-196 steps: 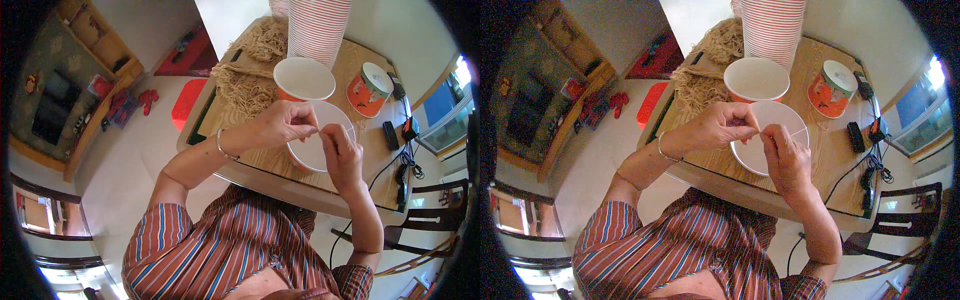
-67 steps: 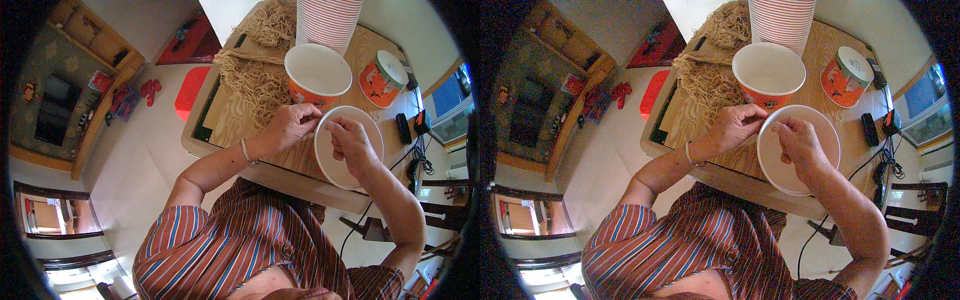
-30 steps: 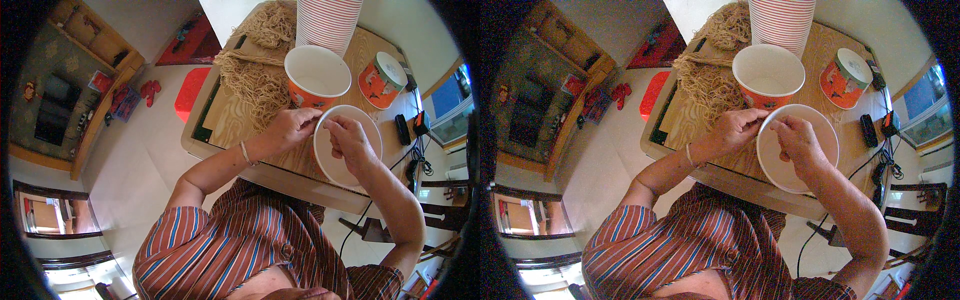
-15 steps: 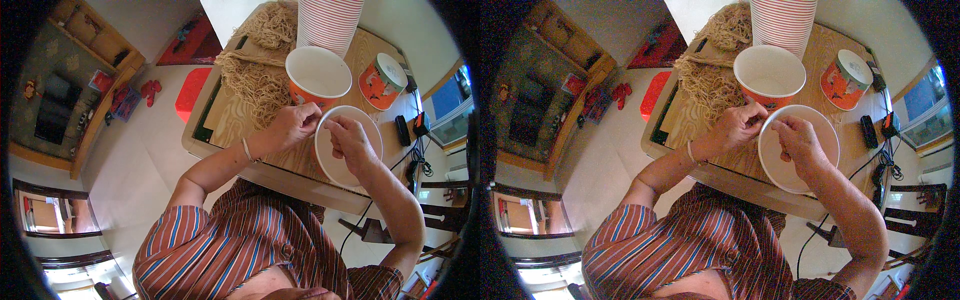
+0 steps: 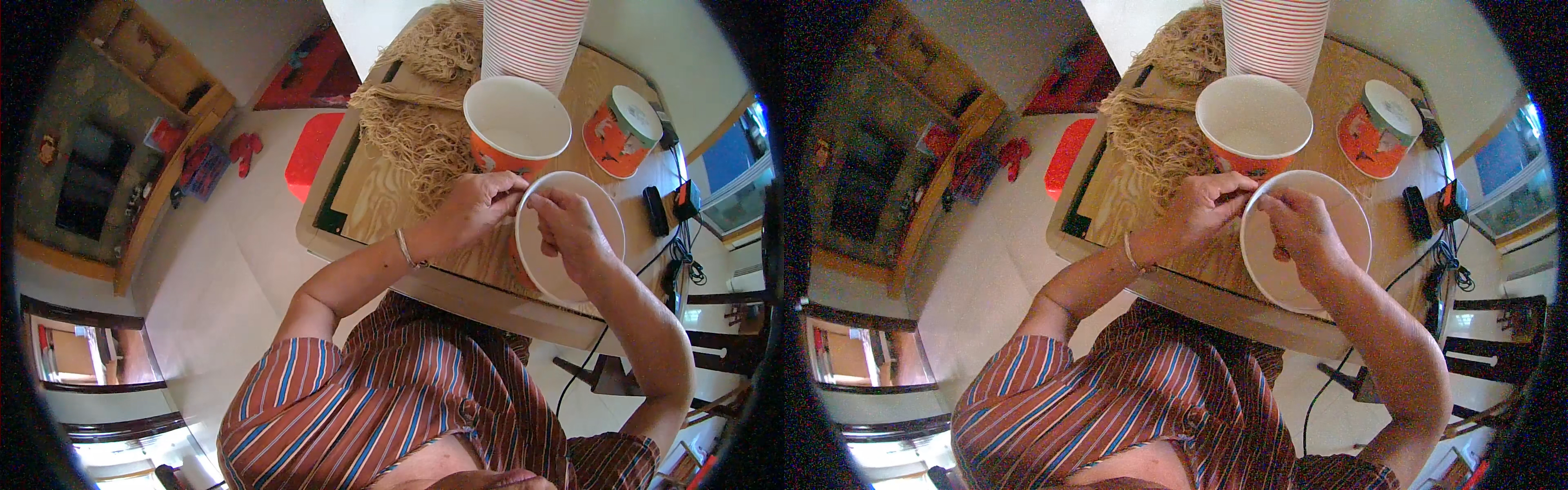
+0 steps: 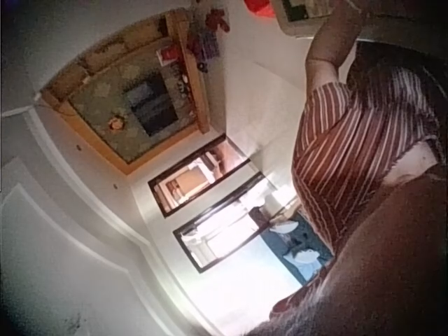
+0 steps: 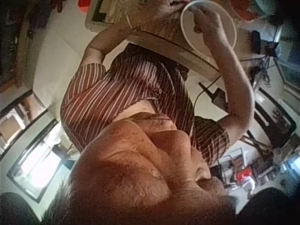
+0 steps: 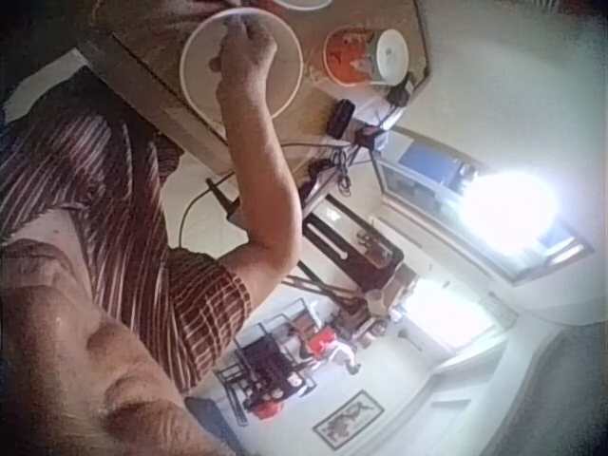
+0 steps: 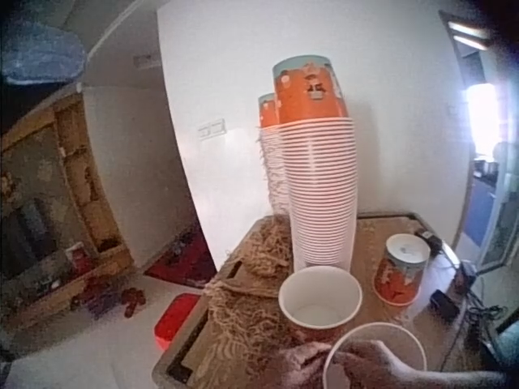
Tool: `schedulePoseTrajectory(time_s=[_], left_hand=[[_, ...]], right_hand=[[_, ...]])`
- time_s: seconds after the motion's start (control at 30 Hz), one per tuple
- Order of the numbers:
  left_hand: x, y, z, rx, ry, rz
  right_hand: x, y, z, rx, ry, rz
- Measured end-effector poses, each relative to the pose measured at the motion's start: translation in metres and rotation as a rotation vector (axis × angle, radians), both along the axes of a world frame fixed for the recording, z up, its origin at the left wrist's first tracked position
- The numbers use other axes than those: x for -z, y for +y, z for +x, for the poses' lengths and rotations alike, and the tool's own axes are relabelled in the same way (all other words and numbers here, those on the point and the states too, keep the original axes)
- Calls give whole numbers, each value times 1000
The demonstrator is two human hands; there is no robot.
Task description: Packaging paper cups by adding decorative filler shreds and attaching string handles.
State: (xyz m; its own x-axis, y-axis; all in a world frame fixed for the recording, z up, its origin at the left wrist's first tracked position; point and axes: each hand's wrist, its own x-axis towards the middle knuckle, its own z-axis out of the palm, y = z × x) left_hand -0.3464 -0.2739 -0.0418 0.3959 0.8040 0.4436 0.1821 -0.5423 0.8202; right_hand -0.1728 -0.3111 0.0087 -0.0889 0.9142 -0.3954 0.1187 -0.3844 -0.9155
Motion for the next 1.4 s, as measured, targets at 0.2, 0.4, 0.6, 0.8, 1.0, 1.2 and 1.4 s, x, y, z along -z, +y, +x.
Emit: schedulePoseTrajectory(time_s=[0.2,0.4,0.6,0.8,1.0,1.2,1.4], left_hand=[[-3,6,0,-12,149,45],[8,6,0,-4,147,23],[-6,-7,3,2,-37,-63],[-11,1,-4,68,43,-66],[-9,5,-7,25,163,81],[-5,-10,-10,19,229,231],[-1,-33,-6,-104,410,357]], right_hand=[[1,0,3,-3,-7,-5],[-9,-5,0,6,-30,-28],[-9,-6,0,-1,1,-31],[-10,-3,-3,18,5,-35],[-5,0,-2,16,-81,37],[-9,-7,-6,20,-37,10],[-15,-17,-10,-73,-181,45]])
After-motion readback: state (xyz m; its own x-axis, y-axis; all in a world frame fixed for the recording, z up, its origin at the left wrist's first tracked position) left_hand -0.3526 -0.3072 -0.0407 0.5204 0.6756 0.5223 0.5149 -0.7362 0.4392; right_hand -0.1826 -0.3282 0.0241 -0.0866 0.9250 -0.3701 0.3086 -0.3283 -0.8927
